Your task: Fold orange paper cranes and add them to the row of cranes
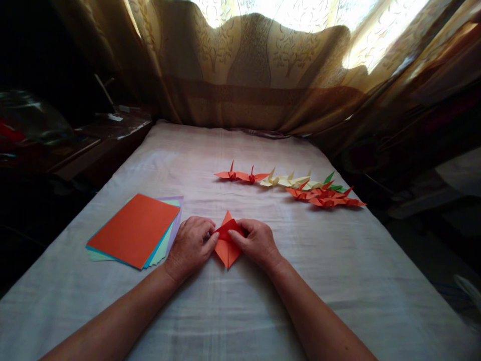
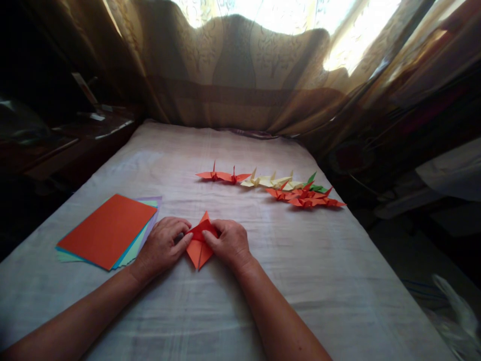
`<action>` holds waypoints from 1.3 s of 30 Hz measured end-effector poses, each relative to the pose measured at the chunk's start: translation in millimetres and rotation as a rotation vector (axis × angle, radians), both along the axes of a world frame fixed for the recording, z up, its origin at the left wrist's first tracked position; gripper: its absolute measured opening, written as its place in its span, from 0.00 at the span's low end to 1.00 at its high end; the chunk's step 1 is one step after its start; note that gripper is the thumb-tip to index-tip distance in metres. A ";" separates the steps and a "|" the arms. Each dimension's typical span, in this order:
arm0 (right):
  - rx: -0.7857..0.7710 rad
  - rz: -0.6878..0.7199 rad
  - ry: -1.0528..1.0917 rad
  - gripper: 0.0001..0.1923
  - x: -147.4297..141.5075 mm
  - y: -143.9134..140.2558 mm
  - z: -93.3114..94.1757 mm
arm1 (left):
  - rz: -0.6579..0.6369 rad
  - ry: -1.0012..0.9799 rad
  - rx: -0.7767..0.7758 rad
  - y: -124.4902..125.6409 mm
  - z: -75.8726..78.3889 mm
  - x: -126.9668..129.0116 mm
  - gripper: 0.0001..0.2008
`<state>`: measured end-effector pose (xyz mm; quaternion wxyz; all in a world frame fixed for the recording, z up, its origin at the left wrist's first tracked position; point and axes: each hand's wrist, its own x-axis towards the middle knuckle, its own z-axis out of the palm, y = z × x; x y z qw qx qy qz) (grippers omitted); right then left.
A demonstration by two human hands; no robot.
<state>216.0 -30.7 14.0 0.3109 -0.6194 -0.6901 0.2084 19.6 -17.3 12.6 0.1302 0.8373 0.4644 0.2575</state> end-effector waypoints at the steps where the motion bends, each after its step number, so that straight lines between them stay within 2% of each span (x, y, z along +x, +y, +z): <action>1: -0.011 -0.010 0.008 0.06 0.6 0.8 -1.0 | -0.004 -0.007 -0.003 0.2 0.3 -0.6 0.08; 7: -0.077 -0.046 0.156 0.09 3.1 4.5 -5.5 | -0.027 -0.085 -0.027 3.2 1.8 -6.2 0.18; 16: 0.022 -0.061 0.311 0.11 1.6 0.2 -11.2 | 0.047 -0.103 -0.002 1.6 -1.9 -2.3 0.12; 20: 0.099 -0.056 0.238 0.11 0.3 -3.2 -10.3 | 0.065 -0.113 -0.006 1.0 -3.4 -2.0 0.08; 25: 0.153 -0.050 0.154 0.12 -0.8 -4.1 -8.2 | 0.058 -0.072 0.031 0.9 -3.2 -1.3 0.10; 31: 0.136 -0.110 0.098 0.13 -2.2 -3.2 -9.3 | 0.019 -0.103 0.002 0.7 2.8 -0.3 0.10; 36: 0.092 -0.134 0.133 0.12 -1.1 0.0 -9.4 | -0.048 -0.166 -0.062 4.4 3.9 -1.0 0.18; 39: 0.061 -0.123 0.200 0.13 0.1 2.0 -9.8 | -0.031 -0.229 -0.115 8.3 0.9 1.0 0.15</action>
